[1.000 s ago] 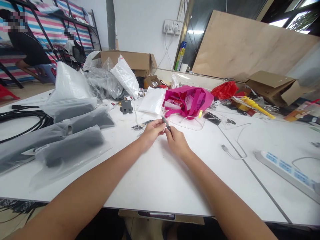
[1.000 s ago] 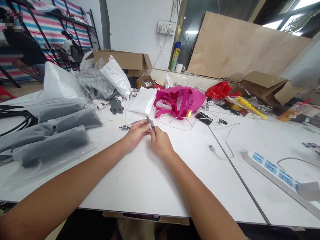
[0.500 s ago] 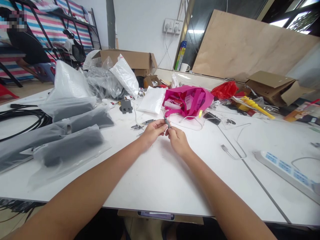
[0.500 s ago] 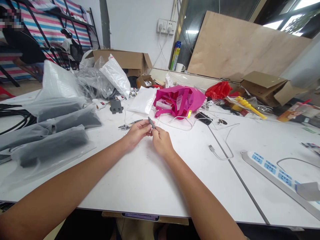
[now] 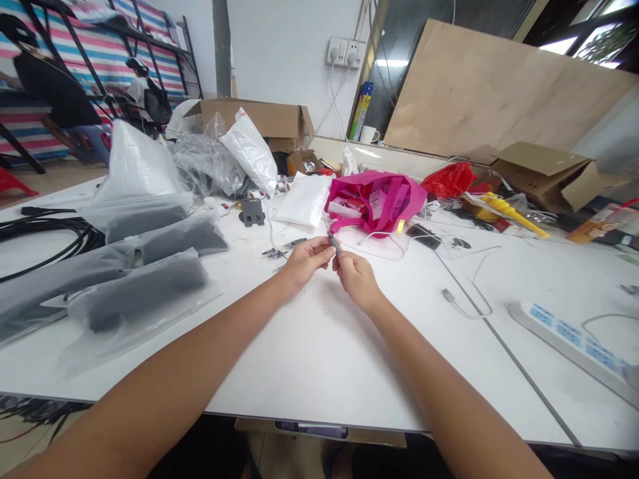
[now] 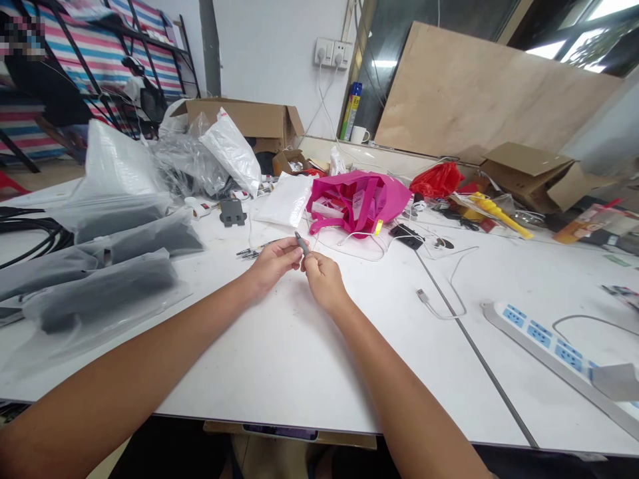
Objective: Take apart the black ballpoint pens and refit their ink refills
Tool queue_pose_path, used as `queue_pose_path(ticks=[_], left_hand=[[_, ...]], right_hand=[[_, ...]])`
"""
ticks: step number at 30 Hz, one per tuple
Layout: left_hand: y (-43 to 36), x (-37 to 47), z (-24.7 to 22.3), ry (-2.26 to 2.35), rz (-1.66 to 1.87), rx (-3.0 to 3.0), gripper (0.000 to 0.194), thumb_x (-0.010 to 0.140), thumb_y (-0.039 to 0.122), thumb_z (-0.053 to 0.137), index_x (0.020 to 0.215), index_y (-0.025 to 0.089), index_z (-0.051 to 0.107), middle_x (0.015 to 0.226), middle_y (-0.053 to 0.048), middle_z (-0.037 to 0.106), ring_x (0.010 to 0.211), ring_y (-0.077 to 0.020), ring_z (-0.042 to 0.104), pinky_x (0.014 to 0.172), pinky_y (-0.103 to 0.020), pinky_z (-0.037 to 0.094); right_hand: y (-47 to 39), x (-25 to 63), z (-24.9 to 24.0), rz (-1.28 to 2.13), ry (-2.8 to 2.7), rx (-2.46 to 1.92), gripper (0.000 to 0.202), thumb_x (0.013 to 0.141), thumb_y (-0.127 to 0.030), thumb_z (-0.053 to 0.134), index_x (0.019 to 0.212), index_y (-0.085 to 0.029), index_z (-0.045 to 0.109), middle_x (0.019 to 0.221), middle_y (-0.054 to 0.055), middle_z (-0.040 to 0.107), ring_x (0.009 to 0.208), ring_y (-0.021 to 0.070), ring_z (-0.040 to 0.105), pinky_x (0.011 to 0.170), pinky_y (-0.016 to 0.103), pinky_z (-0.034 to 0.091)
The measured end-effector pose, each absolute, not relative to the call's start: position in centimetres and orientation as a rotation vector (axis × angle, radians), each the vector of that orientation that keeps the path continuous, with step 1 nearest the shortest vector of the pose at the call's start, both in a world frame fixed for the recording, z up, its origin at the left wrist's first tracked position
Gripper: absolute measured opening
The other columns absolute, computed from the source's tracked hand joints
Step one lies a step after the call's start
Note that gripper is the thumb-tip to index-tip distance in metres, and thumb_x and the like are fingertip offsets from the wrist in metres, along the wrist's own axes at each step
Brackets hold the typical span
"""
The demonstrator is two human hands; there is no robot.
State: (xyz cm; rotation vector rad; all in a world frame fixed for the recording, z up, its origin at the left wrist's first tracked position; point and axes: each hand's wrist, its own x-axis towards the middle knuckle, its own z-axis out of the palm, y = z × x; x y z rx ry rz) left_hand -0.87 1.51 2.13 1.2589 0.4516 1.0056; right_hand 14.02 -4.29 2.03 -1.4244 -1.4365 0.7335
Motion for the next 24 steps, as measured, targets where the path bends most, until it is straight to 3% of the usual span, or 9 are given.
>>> queue_pose_path(ticks=[4, 8, 12, 18, 24], left_hand=[[1.2, -0.8, 2.4, 0.472, 1.041, 1.278, 0.037, 0.078, 0.04, 0.085, 0.104, 0.015, 0.076, 0.089, -0.003, 0.069, 0.078, -0.012, 0.057, 0.074, -0.029, 0.042], [0.8, -0.5, 2.2, 0.478, 1.045, 1.31, 0.037, 0.079, 0.039, 0.085, 0.106, 0.015, 0.076, 0.102, -0.007, 0.073, 0.086, -0.0143, 0.061, 0.073, -0.029, 0.043], [0.9, -0.3, 1.9, 0.487, 1.047, 1.23, 0.038, 0.078, 0.04, 0.085, 0.106, 0.015, 0.075, 0.094, -0.005, 0.071, 0.08, -0.0124, 0.058, 0.072, -0.029, 0.041], [1.1, -0.5, 2.0, 0.445, 1.037, 1.193, 0.037, 0.079, 0.043, 0.086, 0.1, 0.015, 0.074, 0.072, 0.002, 0.059, 0.07, -0.0104, 0.05, 0.072, -0.03, 0.039], [1.1, -0.6, 2.1, 0.484, 1.04, 1.232, 0.037, 0.078, 0.042, 0.085, 0.101, 0.015, 0.074, 0.077, 0.0, 0.064, 0.072, -0.0114, 0.054, 0.073, -0.03, 0.04]], right_hand=[[-4.6, 13.8, 2.4, 0.677, -1.47, -1.485, 0.033, 0.095, -0.046, 0.049, 0.073, -0.023, 0.058, 0.061, -0.004, 0.049, 0.058, 0.0157, 0.044, 0.06, 0.03, 0.034], [-4.7, 13.5, 2.5, 0.621, -1.52, -1.489, 0.033, 0.095, -0.046, 0.05, 0.078, -0.021, 0.064, 0.068, -0.001, 0.063, 0.066, 0.0181, 0.055, 0.068, 0.031, 0.04], [-4.8, 13.5, 2.4, 0.625, -1.548, -1.439, 0.028, 0.095, -0.041, 0.048, 0.083, -0.022, 0.064, 0.082, 0.002, 0.07, 0.078, 0.0195, 0.061, 0.076, 0.031, 0.045], [-4.3, 13.9, 1.6, 0.722, -1.501, -1.422, 0.031, 0.096, -0.043, 0.037, 0.084, -0.024, 0.058, 0.071, 0.001, 0.057, 0.065, 0.0185, 0.054, 0.061, 0.03, 0.043], [-4.0, 14.0, 1.4, 0.697, -1.51, -1.431, 0.033, 0.099, -0.045, 0.037, 0.08, -0.024, 0.056, 0.067, 0.0, 0.055, 0.064, 0.0182, 0.053, 0.062, 0.03, 0.041]])
